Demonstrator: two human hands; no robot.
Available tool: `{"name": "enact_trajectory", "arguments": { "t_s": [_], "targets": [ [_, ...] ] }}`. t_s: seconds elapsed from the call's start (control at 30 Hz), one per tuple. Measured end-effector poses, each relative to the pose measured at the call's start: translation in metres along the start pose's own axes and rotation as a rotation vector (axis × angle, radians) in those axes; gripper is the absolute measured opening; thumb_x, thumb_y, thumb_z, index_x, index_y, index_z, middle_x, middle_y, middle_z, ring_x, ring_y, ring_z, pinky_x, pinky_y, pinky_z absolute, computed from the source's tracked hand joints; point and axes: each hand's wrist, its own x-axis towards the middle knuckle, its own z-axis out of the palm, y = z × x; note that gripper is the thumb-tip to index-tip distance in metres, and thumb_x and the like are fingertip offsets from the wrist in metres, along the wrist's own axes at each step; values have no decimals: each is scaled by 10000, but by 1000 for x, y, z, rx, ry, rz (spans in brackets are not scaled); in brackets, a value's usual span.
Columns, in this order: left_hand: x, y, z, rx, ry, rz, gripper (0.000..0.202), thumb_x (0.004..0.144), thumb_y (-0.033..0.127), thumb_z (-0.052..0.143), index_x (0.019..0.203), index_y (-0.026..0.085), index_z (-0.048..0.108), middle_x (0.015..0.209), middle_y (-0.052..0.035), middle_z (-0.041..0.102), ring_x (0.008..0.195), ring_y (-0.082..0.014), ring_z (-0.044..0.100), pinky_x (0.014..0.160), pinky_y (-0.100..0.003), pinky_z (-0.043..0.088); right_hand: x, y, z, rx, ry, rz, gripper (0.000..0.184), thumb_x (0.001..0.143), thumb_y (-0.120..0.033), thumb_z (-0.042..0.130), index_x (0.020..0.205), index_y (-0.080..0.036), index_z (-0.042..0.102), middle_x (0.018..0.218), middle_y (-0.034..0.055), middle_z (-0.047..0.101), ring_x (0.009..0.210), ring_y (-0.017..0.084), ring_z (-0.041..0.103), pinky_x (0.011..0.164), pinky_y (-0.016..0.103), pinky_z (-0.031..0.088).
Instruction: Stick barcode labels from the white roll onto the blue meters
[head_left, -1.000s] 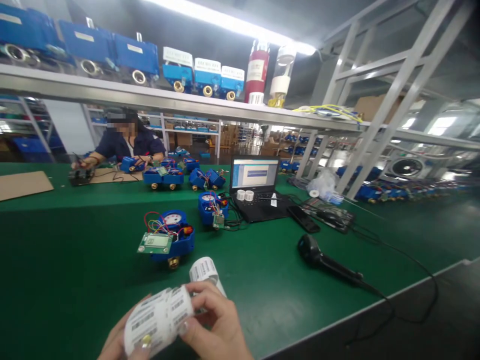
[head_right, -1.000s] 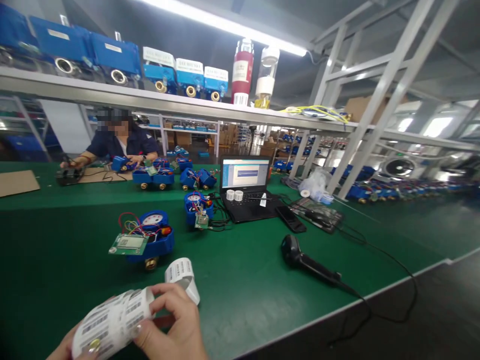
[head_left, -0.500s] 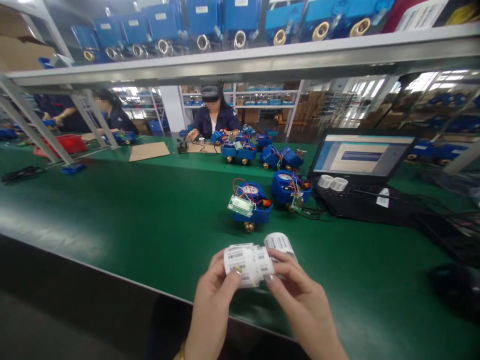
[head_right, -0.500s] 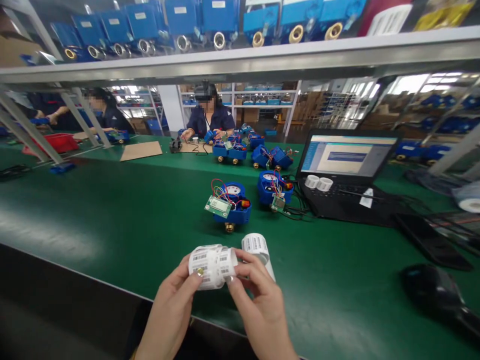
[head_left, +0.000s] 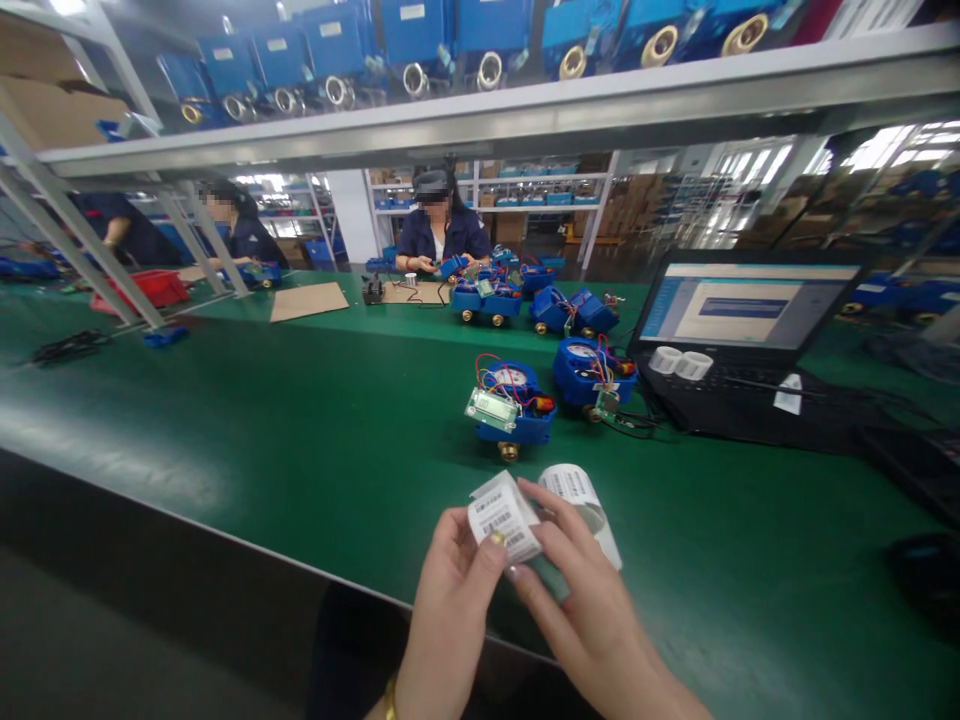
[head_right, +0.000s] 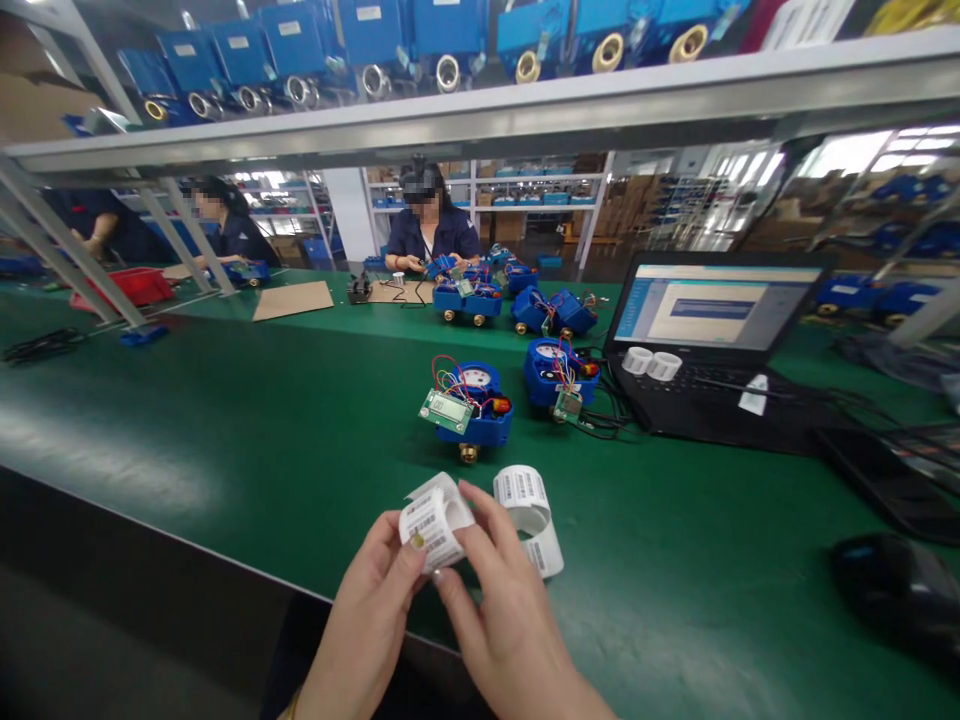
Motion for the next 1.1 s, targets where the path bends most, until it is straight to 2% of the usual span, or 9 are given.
{"name": "enact_trajectory", "arguments": {
  "t_s": [0.13,0.2,0.3,0.37,0.5,0.67,0.77,0.9,1.1],
  "targets": [
    [8,23,-19,226,63,141,333,838,452,561,1052,238,421,1193,-91,487,1131,-249,500,966,-431,401,21,-6,-33,8,-308,-26,170,863,-139,450,965,-205,569,1278,100,483,1120,218,511,893,342,472],
    [14,41,-28,435,-124,194,368,820,400,602,1126,251,462,1258,-93,435,1227,-251,404,1033,-418,328,34,-11,-50,19,-500,-61,191,835,-105,479,959,-208,581,1208,75,536,1007,195,567,830,307,491],
    [21,61,-35,553,-561,60,250,807,362,618,1002,206,597,1195,-103,469,1105,-240,474,917,-345,412,50,-19,-60,55,-688,-130,206,800,-65,495,911,-201,603,1035,48,611,836,166,599,755,279,493],
    [23,65,-36,530,-660,-21,200,800,360,624,884,179,616,1097,-94,501,951,-200,516,801,-293,437,56,-21,-58,104,-708,-137,185,781,-58,501,856,-193,603,976,42,621,829,167,593,750,277,486],
    [20,54,-36,417,-539,-34,238,760,384,677,787,154,624,1013,-77,532,881,-180,503,751,-258,412,49,-12,-39,345,-513,87,205,766,-129,531,951,-205,576,1010,50,606,858,177,598,692,270,505],
    [11,35,-30,46,-80,9,249,742,370,705,888,175,655,817,-26,609,704,-123,503,661,-214,406,23,-1,-10,339,165,234,99,810,-300,571,791,-205,594,826,52,613,782,186,589,593,244,488],
    [8,25,-25,-7,38,43,237,765,342,683,944,187,671,919,-48,639,839,-162,555,762,-245,429,14,-5,4,325,135,155,98,815,-283,582,820,-215,653,839,51,627,753,176,588,538,221,465],
    [5,16,-24,96,9,90,216,812,314,631,980,195,696,1189,-80,576,1115,-238,501,954,-316,388,16,-11,11,343,112,113,115,824,-245,575,816,-220,688,805,43,628,756,176,594,522,215,444],
    [0,14,-23,52,134,101,234,796,351,646,956,191,703,1210,-84,573,1142,-268,495,972,-354,402,18,-7,6,378,128,139,166,850,-284,565,769,-204,684,750,39,620,704,175,582,534,231,437]
  ]
}}
